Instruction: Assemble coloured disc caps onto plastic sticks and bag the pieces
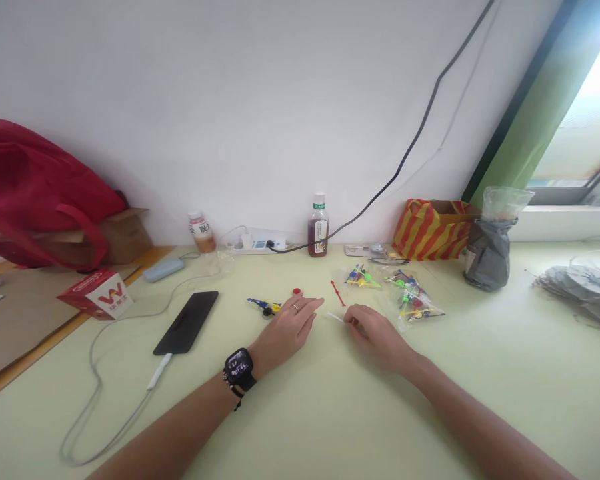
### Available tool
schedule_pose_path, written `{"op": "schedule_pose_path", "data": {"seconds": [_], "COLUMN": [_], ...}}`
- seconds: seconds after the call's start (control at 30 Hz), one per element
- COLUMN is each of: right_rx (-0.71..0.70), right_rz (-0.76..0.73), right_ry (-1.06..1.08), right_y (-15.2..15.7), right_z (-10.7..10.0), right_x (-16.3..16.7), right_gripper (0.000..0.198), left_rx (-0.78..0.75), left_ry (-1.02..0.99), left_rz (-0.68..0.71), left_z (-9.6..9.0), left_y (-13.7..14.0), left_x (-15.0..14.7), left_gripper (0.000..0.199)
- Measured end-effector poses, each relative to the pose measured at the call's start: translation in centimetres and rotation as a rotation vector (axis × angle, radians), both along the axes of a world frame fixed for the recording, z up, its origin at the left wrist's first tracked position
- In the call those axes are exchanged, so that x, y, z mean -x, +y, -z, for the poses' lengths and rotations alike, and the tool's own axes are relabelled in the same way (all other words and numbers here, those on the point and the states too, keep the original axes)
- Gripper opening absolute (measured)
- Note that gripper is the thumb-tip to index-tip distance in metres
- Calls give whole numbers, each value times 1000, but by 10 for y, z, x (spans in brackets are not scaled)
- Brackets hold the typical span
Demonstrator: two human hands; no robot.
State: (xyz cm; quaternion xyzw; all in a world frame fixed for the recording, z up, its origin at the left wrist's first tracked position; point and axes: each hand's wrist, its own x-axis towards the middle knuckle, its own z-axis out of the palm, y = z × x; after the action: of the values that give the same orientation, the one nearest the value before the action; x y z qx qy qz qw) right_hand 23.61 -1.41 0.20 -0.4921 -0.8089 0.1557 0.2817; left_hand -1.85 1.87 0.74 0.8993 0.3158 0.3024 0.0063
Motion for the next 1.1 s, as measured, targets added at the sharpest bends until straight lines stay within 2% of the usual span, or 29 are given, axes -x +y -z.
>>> {"op": "schedule_pose_path", "data": {"seconds": [0.17, 0.3, 0.37, 0.47, 0.63, 0.7, 0.8, 0.97, 1.03, 1.1], "right_rx": [12, -32, -52, -75, -85, -84, -95, -113, -123, -136], "right_rz": [22, 15, -4, -29, -23, -9, 43, 102, 109, 109], "right_ry": [75, 80, 64, 66, 115, 136, 164, 209, 224, 238], "right_y": [1, 3, 3, 4, 6, 7, 9, 11, 11, 12], "right_z": [5, 8, 8, 7, 10, 11, 12, 11, 10, 10], "right_x": [1, 1, 0, -1, 0, 0, 0, -3, -4, -4], "right_gripper": [16, 36, 35, 28, 17, 13, 10, 19, 23, 25], "left_rx": [-79, -73, -58, -77, -175, -154, 37, 563, 679, 707], "left_ry": [41, 0, -44, -82, -150, -190, -207, -209, -250, -322], "left_rz": [-55, -111, -117, -74, 81, 126, 200, 237, 197, 118], "left_z": [1, 3, 2, -1, -4, -6, -8, 2, 8, 15], "left_y": [7, 15, 16, 13, 0, -9, -24, -31, -24, -14], "left_x": [4, 11, 12, 10, 3, -2, -10, -21, -20, -17], "left_gripper": [36, 40, 40, 40, 35, 35, 32, 15, 14, 14]}}
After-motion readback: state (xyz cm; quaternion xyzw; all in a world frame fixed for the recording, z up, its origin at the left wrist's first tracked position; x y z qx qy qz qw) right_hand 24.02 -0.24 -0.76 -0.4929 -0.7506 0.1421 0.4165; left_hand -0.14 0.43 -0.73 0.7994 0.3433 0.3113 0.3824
